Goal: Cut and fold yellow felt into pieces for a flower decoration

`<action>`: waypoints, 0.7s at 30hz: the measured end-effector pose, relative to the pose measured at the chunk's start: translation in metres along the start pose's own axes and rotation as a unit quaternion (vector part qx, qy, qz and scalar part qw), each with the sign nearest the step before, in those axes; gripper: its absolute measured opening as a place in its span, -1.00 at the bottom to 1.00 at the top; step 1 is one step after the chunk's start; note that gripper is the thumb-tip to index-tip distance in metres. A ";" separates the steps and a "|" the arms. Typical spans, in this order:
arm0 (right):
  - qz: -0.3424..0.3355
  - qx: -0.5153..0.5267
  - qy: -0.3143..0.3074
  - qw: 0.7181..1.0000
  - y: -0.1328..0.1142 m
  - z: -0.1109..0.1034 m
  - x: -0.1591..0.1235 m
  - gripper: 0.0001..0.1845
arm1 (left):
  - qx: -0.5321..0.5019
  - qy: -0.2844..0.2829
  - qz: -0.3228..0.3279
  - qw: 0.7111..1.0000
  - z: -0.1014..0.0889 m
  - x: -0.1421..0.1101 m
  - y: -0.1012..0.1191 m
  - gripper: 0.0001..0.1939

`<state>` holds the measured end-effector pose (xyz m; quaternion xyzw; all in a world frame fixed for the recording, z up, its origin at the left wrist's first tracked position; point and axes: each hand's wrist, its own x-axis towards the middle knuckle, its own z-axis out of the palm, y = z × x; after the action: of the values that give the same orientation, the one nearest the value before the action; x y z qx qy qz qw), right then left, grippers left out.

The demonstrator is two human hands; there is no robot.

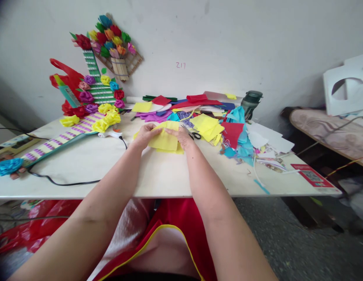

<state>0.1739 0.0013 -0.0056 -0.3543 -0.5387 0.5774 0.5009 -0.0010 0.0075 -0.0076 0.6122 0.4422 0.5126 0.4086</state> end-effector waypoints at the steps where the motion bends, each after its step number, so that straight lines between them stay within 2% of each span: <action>1: -0.004 0.004 0.003 1.000 0.001 0.001 0.000 -0.49 | 0.006 -0.002 0.002 1.000 0.000 0.000 0.000 -0.57; 11: 0.012 -0.005 0.045 0.999 0.007 0.000 0.005 -0.55 | -0.010 -0.058 0.000 0.998 0.000 -0.002 0.006 -0.56; 21: 0.088 -0.041 -0.046 0.994 0.000 0.005 -0.006 -0.58 | 0.047 -0.053 0.022 0.997 -0.004 0.001 0.000 -0.57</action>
<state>0.1705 -0.0058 -0.0055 -0.3938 -0.5507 0.6125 0.4080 -0.0051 0.0088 -0.0068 0.6665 0.4297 0.4675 0.3906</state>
